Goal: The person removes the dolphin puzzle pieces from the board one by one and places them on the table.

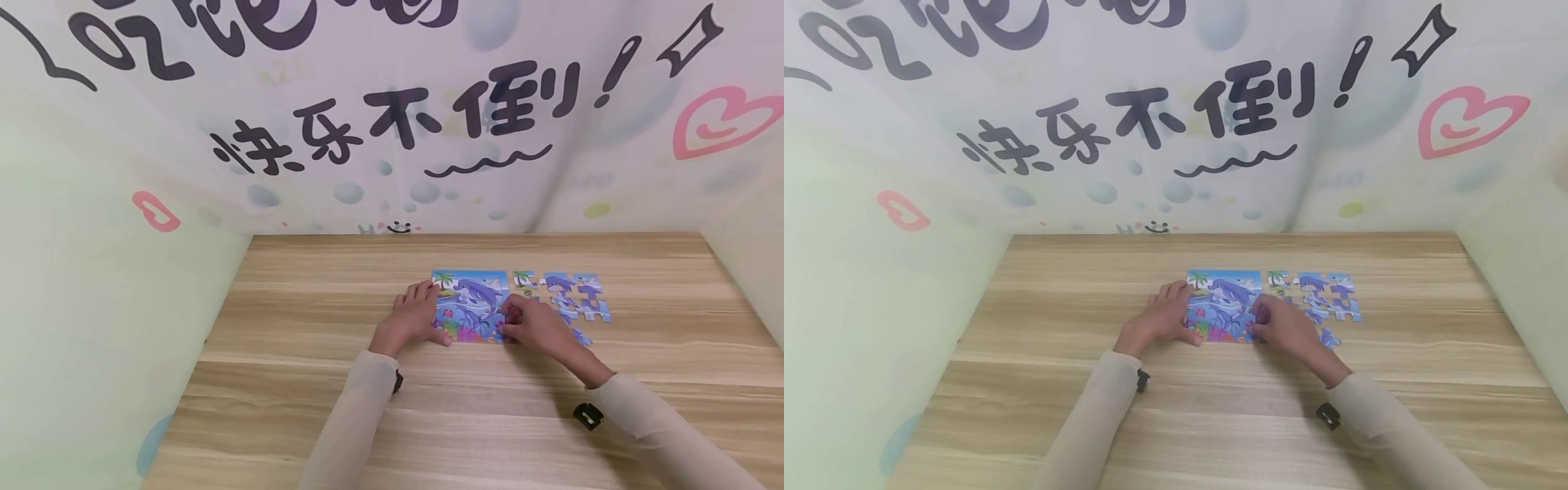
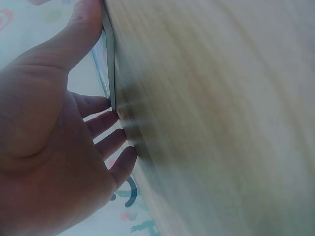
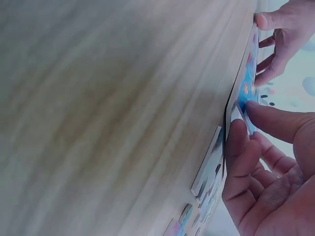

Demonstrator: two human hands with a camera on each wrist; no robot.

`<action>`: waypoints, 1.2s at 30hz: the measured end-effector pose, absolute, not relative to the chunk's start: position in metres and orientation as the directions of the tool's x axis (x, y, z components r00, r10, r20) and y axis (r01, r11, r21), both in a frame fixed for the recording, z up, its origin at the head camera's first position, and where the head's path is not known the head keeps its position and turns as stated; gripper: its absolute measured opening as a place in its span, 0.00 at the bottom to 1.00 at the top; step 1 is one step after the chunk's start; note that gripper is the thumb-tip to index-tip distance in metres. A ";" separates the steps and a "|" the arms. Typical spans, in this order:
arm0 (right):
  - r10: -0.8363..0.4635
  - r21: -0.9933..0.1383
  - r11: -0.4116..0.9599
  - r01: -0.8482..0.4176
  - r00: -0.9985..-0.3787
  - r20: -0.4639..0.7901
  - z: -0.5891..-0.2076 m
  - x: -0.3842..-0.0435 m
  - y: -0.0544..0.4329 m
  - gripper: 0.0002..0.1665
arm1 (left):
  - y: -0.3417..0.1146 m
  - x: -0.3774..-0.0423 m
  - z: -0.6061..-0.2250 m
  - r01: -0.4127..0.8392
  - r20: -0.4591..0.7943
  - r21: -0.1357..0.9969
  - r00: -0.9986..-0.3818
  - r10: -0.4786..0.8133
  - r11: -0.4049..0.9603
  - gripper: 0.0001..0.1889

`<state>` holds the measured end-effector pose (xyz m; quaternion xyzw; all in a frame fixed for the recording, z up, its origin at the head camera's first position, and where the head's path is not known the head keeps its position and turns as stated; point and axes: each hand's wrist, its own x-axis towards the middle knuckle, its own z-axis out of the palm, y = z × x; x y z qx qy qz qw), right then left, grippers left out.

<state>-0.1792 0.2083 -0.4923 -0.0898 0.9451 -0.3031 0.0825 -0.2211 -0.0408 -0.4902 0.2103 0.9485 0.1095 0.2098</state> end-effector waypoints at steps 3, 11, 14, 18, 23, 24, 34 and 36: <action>-0.228 -0.623 0.774 -0.118 -0.969 -0.099 -0.492 -0.180 0.210 0.08 | -0.041 -0.221 -0.490 0.354 -0.352 0.298 -0.823 0.446 0.887 0.59; -0.219 -0.725 0.689 -0.017 -0.958 -0.186 -0.496 -0.186 0.215 0.03 | -0.041 -0.221 -0.489 0.358 -0.355 0.294 -0.820 0.449 0.886 0.59; -0.211 -0.758 0.651 0.025 -0.954 -0.213 -0.498 -0.188 0.217 0.03 | -0.041 -0.221 -0.489 0.360 -0.351 0.297 -0.820 0.452 0.884 0.59; -0.208 -0.813 0.576 0.087 -0.946 -0.249 -0.498 -0.188 0.221 0.06 | -0.042 -0.221 -0.489 0.363 -0.345 0.298 -0.821 0.454 0.883 0.59; -0.201 -0.842 0.515 0.161 -0.932 -0.302 -0.496 -0.188 0.232 0.11 | -0.041 -0.220 -0.489 0.366 -0.341 0.292 -0.823 0.454 0.884 0.59; -0.197 -0.839 0.517 0.172 -0.930 -0.312 -0.495 -0.188 0.234 0.11 | -0.041 -0.220 -0.489 0.366 -0.342 0.289 -0.824 0.452 0.885 0.59; -0.190 -0.833 0.511 0.212 -0.917 -0.350 -0.493 -0.182 0.258 0.16 | -0.040 -0.222 -0.490 0.353 -0.349 0.290 -0.827 0.441 0.890 0.59; -0.187 -0.831 0.513 0.215 -0.917 -0.352 -0.492 -0.180 0.264 0.16 | -0.040 -0.221 -0.488 0.353 -0.350 0.293 -0.826 0.443 0.889 0.59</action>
